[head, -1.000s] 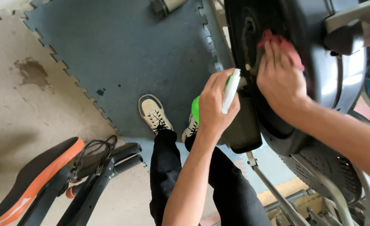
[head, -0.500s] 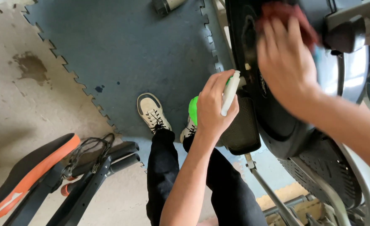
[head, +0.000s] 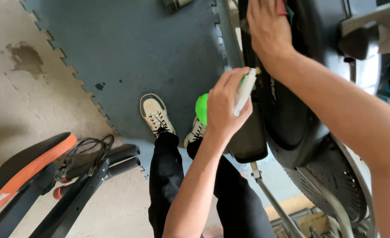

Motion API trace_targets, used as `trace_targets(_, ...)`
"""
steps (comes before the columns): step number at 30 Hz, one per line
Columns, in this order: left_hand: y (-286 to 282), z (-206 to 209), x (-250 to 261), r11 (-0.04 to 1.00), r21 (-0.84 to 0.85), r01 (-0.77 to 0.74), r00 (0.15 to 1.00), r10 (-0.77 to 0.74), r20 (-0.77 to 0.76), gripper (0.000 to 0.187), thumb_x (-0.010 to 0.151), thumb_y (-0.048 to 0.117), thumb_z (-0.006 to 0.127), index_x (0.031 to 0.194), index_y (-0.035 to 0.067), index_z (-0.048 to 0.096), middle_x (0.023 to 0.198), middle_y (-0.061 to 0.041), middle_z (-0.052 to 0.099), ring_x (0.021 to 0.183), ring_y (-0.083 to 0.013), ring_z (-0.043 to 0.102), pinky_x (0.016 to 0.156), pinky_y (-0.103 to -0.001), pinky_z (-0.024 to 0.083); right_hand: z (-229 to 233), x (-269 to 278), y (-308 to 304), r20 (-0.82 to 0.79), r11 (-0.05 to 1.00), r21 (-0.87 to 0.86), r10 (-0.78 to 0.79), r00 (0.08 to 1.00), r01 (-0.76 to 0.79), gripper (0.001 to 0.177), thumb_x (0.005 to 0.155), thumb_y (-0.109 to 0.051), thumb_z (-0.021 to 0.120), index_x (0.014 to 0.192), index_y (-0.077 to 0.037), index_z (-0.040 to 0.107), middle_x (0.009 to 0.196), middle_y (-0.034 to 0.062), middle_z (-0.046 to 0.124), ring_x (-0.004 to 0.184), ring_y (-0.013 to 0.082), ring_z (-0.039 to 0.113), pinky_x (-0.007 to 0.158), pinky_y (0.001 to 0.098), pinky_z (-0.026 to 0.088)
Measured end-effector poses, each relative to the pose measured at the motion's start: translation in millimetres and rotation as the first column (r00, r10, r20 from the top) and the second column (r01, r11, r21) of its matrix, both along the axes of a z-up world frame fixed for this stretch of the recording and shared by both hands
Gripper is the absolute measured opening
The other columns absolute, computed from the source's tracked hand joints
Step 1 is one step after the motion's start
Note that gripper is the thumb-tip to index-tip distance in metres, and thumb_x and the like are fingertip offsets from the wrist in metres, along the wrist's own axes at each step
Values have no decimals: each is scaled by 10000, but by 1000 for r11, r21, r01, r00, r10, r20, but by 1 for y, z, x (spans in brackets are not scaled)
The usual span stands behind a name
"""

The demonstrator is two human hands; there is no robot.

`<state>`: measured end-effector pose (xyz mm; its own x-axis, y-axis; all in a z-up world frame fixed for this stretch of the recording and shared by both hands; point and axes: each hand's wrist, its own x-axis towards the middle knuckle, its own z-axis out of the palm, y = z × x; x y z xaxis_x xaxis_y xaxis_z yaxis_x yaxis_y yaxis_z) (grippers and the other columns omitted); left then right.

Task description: Clean gym equipment using a spray bottle and a cloth.

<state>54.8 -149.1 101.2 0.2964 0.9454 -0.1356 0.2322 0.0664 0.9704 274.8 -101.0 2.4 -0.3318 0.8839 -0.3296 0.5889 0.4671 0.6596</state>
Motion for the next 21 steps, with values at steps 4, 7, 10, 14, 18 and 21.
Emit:
trace_targets(4, -2, -8, 1, 1000, -3, 21, 1000, -22, -22, 510, 802, 2, 695, 1297, 103, 623, 1262, -91, 666, 1051, -332, 702, 905, -422, 589, 35, -30, -8, 185, 997, -52, -49, 982, 60, 618, 943, -336, 553, 1486, -45, 504, 1504, 140, 421, 1432, 354, 344, 1158, 477, 227)
trace_targets(7, 3, -5, 2, 995, 4, 96, 993, -96, -76, 547, 768, 1, 701, 1297, 106, 610, 1242, -68, 670, 1034, -297, 714, 837, -419, 576, 96, -52, -24, 343, 966, -250, 25, 939, 65, 665, 934, -385, 496, 1511, -56, 504, 1631, 179, 386, 1498, 402, 288, 1211, 536, 198)
trace_targets(10, 6, -3, 0, 991, 39, 130, 984, -124, -127, 578, 755, -7, 711, 1310, 115, 608, 1235, -57, 670, 1049, -300, 703, 833, -434, 562, 93, -36, -59, 338, 905, -423, 111, 934, 45, 620, 946, -369, 482, 1468, -39, 538, 1581, 216, 411, 1450, 437, 320, 1187, 567, 194)
trace_targets(14, 11, -4, -5, 989, 8, 151, 983, -149, -105, 603, 728, 15, 730, 1311, 110, 608, 1236, -64, 665, 1059, -306, 694, 824, -445, 547, 96, -36, -44, 270, 904, -424, 73, 960, 50, 622, 946, -362, 485, 1464, -26, 559, 1563, 207, 431, 1432, 401, 354, 1202, 533, 162)
trace_targets(18, 13, -8, -6, 988, 24, 155, 984, -152, -91, 605, 735, 27, 732, 1317, 129, 602, 1262, -68, 655, 1084, -313, 687, 863, -444, 548, 75, -41, -8, 207, 942, -310, -65, 976, 128, 587, 926, -358, 525, 1400, -30, 632, 1521, 164, 501, 1421, 336, 400, 1235, 494, 149)
trace_targets(21, 14, -12, -10, 987, 7, 159, 984, -158, -87, 591, 753, 33, 732, 1320, 131, 597, 1270, -73, 649, 1080, -317, 684, 877, -443, 552, 43, -36, 18, 94, 938, -292, -166, 982, 187, 469, 920, -310, 576, 1293, -57, 706, 1425, 134, 578, 1375, 314, 473, 1160, 482, 257)
